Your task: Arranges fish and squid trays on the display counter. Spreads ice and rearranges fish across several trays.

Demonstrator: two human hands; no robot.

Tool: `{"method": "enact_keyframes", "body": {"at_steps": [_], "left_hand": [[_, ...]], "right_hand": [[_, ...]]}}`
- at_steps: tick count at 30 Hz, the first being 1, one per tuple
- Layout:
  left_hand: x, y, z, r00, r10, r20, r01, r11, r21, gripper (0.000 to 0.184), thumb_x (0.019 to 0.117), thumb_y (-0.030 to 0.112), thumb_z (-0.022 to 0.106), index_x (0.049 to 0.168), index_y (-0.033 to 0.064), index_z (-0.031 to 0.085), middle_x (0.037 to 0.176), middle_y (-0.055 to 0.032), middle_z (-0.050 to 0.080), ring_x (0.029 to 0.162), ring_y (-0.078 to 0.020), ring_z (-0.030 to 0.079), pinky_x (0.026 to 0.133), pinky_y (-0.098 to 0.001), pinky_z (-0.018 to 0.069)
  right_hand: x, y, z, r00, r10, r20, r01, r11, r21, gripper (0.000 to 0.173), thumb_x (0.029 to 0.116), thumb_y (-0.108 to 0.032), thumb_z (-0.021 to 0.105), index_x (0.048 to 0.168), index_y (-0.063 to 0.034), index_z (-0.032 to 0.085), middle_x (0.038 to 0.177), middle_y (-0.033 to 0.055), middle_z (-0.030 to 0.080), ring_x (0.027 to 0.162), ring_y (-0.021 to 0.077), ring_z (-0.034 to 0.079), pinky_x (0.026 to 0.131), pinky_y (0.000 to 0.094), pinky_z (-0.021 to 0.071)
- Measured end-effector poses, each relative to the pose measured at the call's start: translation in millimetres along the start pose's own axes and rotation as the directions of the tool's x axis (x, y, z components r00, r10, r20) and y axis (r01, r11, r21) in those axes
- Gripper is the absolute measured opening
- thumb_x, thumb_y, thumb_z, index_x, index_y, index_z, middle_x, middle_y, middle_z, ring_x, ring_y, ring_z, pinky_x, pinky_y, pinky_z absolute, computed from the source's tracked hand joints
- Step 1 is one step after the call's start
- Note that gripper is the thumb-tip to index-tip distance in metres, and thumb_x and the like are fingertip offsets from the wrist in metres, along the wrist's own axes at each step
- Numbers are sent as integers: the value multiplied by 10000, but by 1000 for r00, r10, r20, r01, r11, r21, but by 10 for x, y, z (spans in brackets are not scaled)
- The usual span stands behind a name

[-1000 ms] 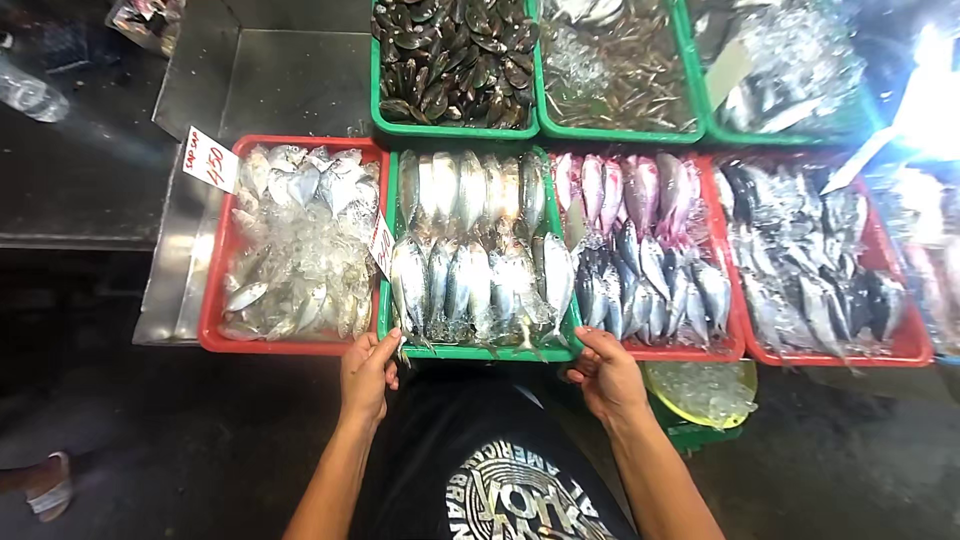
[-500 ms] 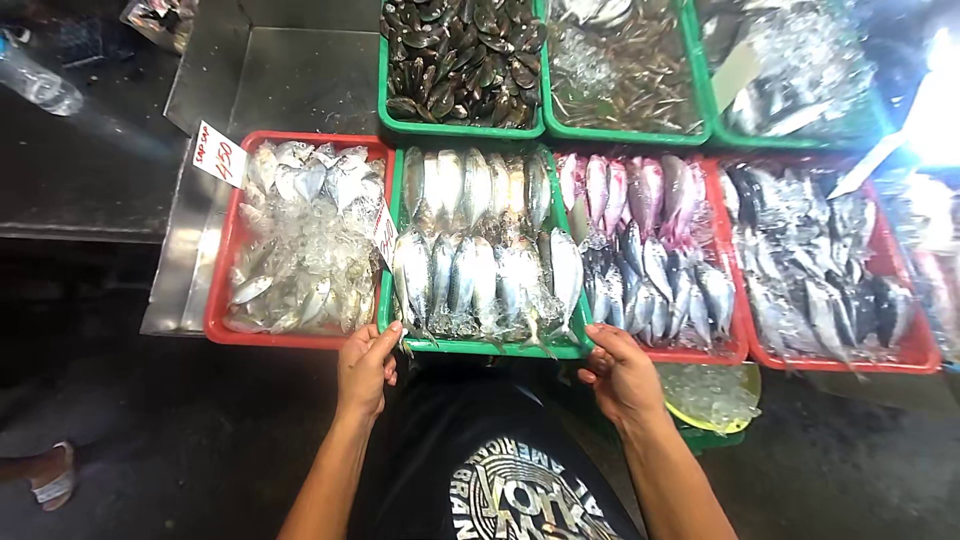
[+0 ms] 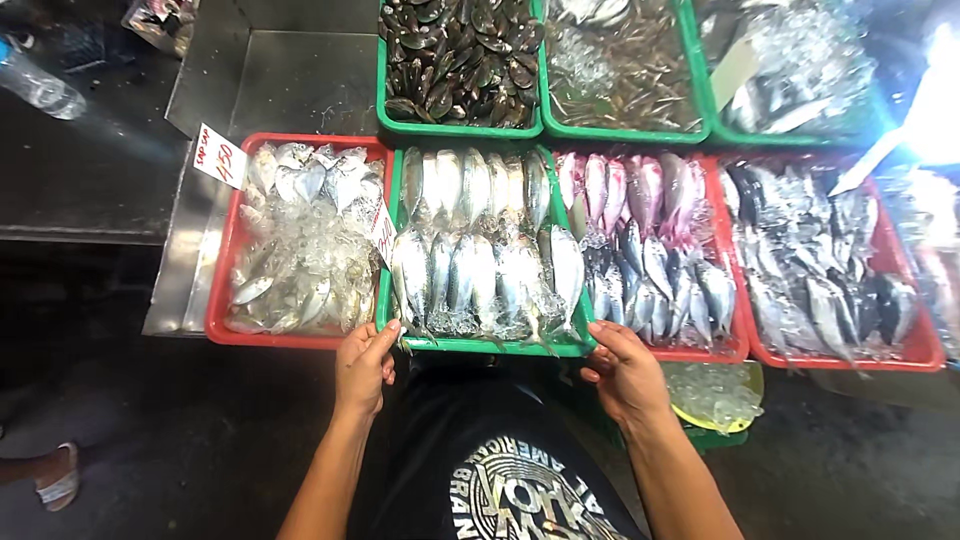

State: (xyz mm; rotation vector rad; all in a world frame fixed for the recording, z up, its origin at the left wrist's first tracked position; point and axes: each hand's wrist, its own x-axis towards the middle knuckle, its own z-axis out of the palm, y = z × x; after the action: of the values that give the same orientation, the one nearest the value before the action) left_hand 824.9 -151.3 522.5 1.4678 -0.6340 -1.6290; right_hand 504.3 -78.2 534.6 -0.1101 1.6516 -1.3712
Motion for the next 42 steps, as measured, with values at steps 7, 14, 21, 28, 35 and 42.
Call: {"method": "enact_keyframes", "body": {"at_steps": [7,14,21,28,35,42], "left_hand": [[-10,44,10,1000,7,0,-7,1000,-6,235,992,160,666,832,53,532,546,-16,456,375,-82,404,362,-222,405],[-19,108,36,1000,20,3,-20,1000,-15,238,987,162,666,816,58,538,537,-16,456,368,-77,397,354,-219,396],[-44,168,57,999,33,12,-33,999,-10,229,993,166,652,819,58,551,540,-9,459,370,-69,396,354,-211,392],[-48,207,80,999,33,8,-33,999,-11,225,991,161,654,818,54,557,551,-17,474,370,-70,399,352,-210,392],[-66,185,72,994,95,54,-99,992,81,214,1020,209,546,830,136,611,548,37,549,364,-33,421,341,-192,389],[-71,246,59,993,93,74,-97,993,60,264,1051,209,488,819,149,597,503,51,506,355,-35,427,341,-199,399]], "right_hand": [[-31,-62,11,1000,-6,16,6,1000,26,117,971,-125,620,1058,-70,564,630,4,519,412,37,390,359,178,344],[-41,-108,8,1000,-16,25,15,999,42,113,977,-117,605,1064,-63,559,638,12,533,412,36,397,352,174,339],[-59,-150,7,998,-44,40,42,998,40,123,986,-151,603,1068,-68,566,645,12,541,422,39,412,361,176,342],[-79,-198,16,998,-49,34,46,997,66,117,988,-142,602,1058,-57,566,658,25,557,425,41,420,359,173,343],[-146,-279,54,998,-63,-13,63,998,-15,322,925,-180,706,1163,-26,553,733,53,600,487,72,475,408,214,377],[-166,-339,77,999,-38,-14,38,999,2,357,910,-200,741,1160,-23,557,743,60,594,492,74,478,408,204,369]]}}
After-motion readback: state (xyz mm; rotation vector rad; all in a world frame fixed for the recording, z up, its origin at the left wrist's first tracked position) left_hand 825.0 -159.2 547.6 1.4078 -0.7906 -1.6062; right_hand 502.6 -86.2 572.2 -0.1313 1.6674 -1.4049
